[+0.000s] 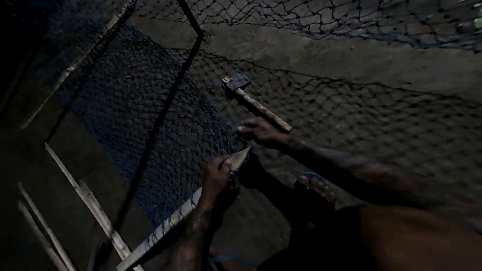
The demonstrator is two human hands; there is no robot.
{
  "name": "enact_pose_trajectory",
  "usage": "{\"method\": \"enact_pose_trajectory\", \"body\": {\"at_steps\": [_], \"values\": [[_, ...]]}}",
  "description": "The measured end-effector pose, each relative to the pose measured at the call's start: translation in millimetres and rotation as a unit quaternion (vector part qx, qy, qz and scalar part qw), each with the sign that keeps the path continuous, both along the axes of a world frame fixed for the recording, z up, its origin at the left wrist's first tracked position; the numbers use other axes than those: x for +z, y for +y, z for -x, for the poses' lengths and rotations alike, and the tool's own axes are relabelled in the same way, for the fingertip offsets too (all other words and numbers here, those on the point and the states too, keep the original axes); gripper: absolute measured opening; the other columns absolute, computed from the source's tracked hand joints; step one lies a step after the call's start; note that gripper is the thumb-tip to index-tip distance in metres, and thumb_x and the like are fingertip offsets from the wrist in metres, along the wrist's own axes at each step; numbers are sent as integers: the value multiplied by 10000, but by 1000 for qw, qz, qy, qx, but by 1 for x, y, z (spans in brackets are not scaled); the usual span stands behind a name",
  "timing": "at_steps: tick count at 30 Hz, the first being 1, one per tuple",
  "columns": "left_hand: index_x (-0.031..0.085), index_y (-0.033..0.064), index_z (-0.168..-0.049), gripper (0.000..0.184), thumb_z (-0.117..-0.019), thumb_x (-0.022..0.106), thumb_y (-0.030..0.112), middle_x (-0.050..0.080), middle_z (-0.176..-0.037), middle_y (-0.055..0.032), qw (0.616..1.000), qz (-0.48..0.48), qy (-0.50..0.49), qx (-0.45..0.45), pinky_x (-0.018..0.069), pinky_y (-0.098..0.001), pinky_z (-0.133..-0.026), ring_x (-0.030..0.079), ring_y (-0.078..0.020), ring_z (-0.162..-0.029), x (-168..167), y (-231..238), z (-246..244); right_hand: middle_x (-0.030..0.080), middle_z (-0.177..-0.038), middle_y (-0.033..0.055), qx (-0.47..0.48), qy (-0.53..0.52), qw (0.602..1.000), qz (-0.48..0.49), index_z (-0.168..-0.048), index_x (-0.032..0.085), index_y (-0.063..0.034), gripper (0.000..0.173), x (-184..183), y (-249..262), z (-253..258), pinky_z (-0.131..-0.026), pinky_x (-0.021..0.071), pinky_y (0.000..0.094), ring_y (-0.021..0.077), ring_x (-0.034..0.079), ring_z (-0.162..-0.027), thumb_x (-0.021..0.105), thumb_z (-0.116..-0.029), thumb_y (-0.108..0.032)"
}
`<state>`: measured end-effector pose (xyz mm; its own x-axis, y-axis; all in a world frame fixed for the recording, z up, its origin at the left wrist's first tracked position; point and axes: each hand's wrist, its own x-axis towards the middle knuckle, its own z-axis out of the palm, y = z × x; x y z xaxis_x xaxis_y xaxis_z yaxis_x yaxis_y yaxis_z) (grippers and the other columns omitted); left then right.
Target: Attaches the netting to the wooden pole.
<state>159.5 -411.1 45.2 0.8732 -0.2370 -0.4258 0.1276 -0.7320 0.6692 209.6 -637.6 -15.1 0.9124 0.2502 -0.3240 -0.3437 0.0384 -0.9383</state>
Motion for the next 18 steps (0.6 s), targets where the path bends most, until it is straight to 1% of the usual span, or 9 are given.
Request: {"method": "enact_pose_trajectory", "body": {"at_steps": [1,3,5,7,10,11,13,15,18], "values": [[733,26,-1157,297,-1038,526,202,736,-1023,-86,999,-2,-36,-3,563,-323,-847,688,-112,-906,-3,1,6,679,-887,45,-33,-20,999,-7,-1127,690,5,273,-2,-4,-2,-710,544,288,87,609,-725,522,-1070,-203],[756,43,-1112,301,-1020,533,224,744,-1025,-89,993,-10,-113,-8,562,-361,-870,698,-147,-941,-12,1,16,665,-825,-2,-122,-52,990,-40,-1105,692,-9,249,0,-15,-8,-650,545,260,58,593,-662,528,-1053,-189],[767,36,-1096,312,-1005,539,229,744,-1016,-113,984,-21,-175,-10,572,-385,-846,709,-189,-932,-23,0,26,665,-872,-4,-187,-42,980,-47,-1165,660,-8,250,11,-30,-10,-667,549,247,52,598,-681,526,-1066,-193],[771,33,-1082,317,-1000,541,235,737,-983,-123,975,-45,-218,-15,587,-398,-790,715,-215,-881,-30,-4,32,674,-852,-18,-228,-54,971,-43,-1100,674,-10,218,22,-40,-9,-669,549,221,29,604,-680,521,-1063,-161],[777,33,-1066,335,-1008,528,250,731,-936,-125,957,-60,-282,-24,587,-389,-715,709,-219,-811,-37,-6,36,692,-817,-25,-261,-74,962,-33,-1019,705,-25,189,23,-47,-1,-700,581,244,39,643,-695,550,-1046,-130],[780,43,-1061,342,-1011,526,267,728,-927,-119,952,-61,-299,-25,584,-370,-703,704,-207,-800,-39,-6,37,692,-814,-27,-270,-70,959,-40,-1021,707,-33,186,19,-47,2,-701,589,252,47,648,-696,559,-1048,-142],[782,56,-1057,349,-1014,534,298,724,-929,-111,946,-62,-317,-29,586,-351,-717,701,-201,-816,-43,-6,39,669,-813,-23,-281,-53,956,-59,-1070,692,-37,210,12,-48,7,-687,582,259,57,632,-685,534,-1063,-176],[784,50,-1051,340,-1002,557,298,729,-943,-119,943,-57,-327,-36,589,-361,-746,704,-211,-839,-46,-8,42,677,-843,3,-284,-19,956,-76,-1120,673,-32,241,12,-48,12,-689,595,280,80,647,-692,512,-1077,-205],[783,49,-1053,339,-978,573,304,732,-947,-124,942,-53,-329,-45,584,-385,-737,707,-224,-840,-53,-9,47,690,-826,30,-273,18,956,-108,-1112,672,-22,243,22,-47,13,-683,621,310,118,677,-682,515,-1079,-204]]}}
